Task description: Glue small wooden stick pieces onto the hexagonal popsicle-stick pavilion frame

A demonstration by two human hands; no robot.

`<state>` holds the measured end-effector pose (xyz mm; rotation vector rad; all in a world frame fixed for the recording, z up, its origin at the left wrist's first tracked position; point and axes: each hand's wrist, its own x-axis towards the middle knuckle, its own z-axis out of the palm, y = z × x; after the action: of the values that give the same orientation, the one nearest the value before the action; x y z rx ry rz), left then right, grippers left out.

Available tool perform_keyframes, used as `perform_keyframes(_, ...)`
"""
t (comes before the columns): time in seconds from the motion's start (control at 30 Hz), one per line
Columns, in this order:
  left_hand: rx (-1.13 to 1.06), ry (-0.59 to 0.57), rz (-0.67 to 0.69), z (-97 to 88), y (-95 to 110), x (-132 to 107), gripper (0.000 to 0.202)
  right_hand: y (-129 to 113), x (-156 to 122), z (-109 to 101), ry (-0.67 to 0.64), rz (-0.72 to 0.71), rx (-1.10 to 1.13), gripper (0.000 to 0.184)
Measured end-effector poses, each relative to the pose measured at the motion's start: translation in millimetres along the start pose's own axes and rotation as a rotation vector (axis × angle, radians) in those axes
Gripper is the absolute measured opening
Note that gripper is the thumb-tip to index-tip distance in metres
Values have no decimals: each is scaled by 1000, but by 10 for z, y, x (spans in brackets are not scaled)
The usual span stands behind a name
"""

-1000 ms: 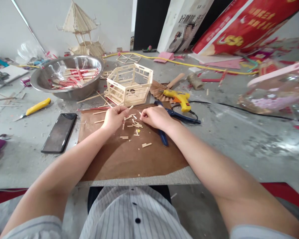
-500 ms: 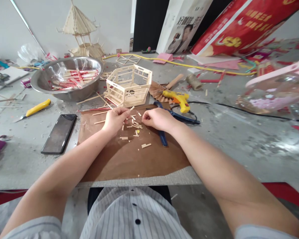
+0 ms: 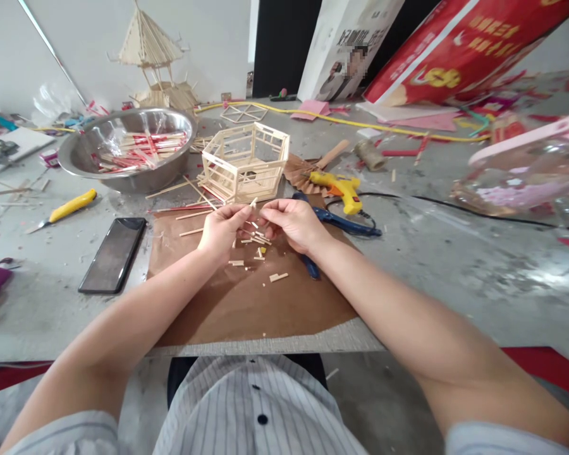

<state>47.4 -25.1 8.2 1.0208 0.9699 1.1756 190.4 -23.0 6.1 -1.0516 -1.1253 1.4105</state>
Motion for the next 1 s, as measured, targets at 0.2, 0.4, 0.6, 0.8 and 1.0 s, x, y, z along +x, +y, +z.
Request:
perform_keyframes(0.2, 2, 29, -1, -3, 6, 4, 21, 70, 8, -16, 38, -75, -67, 25)
perform_keyframes(0.4, 34, 0, 0, 18, -17, -25, 25, 105, -1, -18, 68, -224, -247, 24)
perform_keyframes(0.6, 66, 7, 35, 38, -36, -33, 23, 59, -62, 8, 84, -323, -447, 22)
perform_keyframes(0.8, 76, 17, 40, 47, -37, -43, 23, 46, -87, 41, 135, -319, -478, 18)
perform_keyframes(1.0, 22, 28, 10, 40, -33, -43, 27, 44, -53, 59, 101, -73, -82, 24)
